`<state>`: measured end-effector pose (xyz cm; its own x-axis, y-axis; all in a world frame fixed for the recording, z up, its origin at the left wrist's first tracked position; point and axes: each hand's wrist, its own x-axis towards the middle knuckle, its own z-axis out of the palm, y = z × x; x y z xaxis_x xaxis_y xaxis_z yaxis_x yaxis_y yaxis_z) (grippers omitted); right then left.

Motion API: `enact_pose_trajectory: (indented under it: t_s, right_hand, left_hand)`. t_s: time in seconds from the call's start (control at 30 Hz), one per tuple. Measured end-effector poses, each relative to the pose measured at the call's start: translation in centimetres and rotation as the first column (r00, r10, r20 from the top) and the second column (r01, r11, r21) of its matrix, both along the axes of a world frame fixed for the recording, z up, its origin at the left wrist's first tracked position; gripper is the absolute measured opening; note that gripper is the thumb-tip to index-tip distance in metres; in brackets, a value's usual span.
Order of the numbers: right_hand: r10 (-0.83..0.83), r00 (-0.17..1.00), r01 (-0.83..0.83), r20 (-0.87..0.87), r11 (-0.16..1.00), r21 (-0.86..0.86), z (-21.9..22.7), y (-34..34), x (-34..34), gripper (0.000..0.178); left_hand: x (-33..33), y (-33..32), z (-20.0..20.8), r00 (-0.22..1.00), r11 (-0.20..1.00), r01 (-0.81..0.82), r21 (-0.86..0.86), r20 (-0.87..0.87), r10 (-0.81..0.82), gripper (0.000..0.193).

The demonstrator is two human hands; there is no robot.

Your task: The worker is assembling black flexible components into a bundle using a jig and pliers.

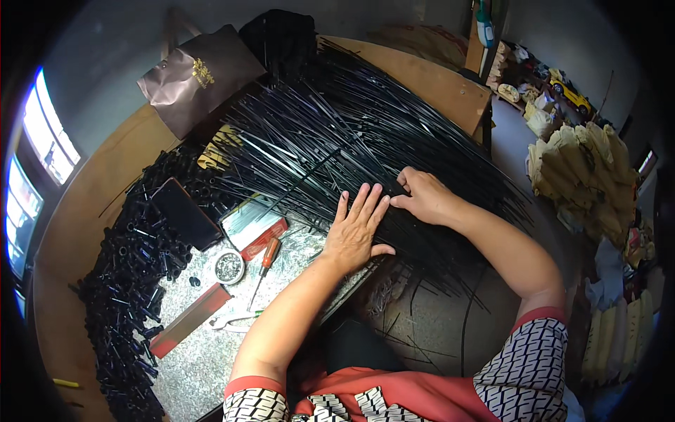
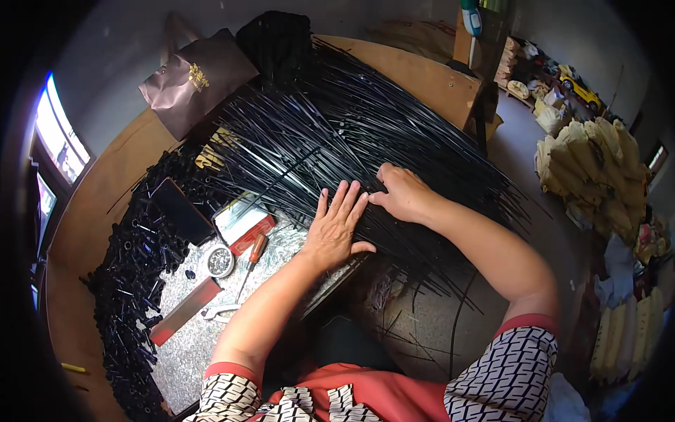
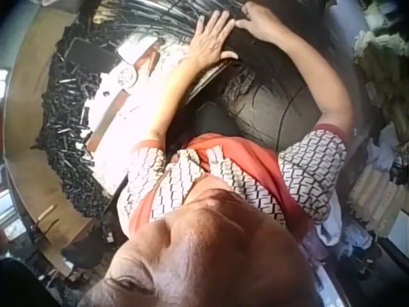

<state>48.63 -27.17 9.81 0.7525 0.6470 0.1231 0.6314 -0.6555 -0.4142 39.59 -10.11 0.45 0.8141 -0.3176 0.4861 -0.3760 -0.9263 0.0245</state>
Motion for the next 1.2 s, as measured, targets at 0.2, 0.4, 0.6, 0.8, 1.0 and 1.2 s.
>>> enact_pose_trajectory:
  t_s: [0.2, 0.4, 0.6, 0.8, 1.0, 1.2]
  right_hand:
    - [0.011, 0.998, -0.016, 0.064, 0.997, 0.070, -1.2, 0.0, 1.3, 0.043]
    - [0.071, 0.978, -0.083, 0.198, 0.995, 0.052, -0.7, 0.9, 0.2, 0.030]
    - [-0.040, 0.976, 0.041, 0.215, 0.999, 0.002, -0.4, 2.3, 0.4, 0.029]
    - [0.047, 0.955, -0.083, 0.293, 0.990, 0.113, -0.4, -0.6, 0.4, 0.045]
    - [-0.216, 0.976, 0.152, 0.025, 0.759, 0.633, 0.8, -10.0, -7.6, 0.018]
    - [-0.678, 0.562, 0.728, -0.474, 0.135, 0.672, -10.2, -27.0, -13.3, 0.042]
  left_hand:
    - [0.0, -0.1, 0.0, 0.998, 0.997, 0.039, -0.065, 0.057, -0.035, 0.106]
    - [0.2, 0.0, -0.1, 0.997, 0.998, 0.041, -0.052, 0.075, -0.037, 0.104]
    - [-0.4, -0.1, 0.2, 0.998, 0.999, 0.018, -0.027, 0.053, -0.016, 0.104]
    - [0.2, -0.8, 0.5, 1.000, 0.999, -0.024, -0.029, 0.005, 0.024, 0.104]
    - [0.9, 0.0, -0.7, 0.993, 0.998, -0.064, -0.001, 0.098, 0.064, 0.107]
    - [1.0, -0.7, -1.1, 0.994, 0.999, -0.038, -0.010, 0.106, 0.038, 0.111]
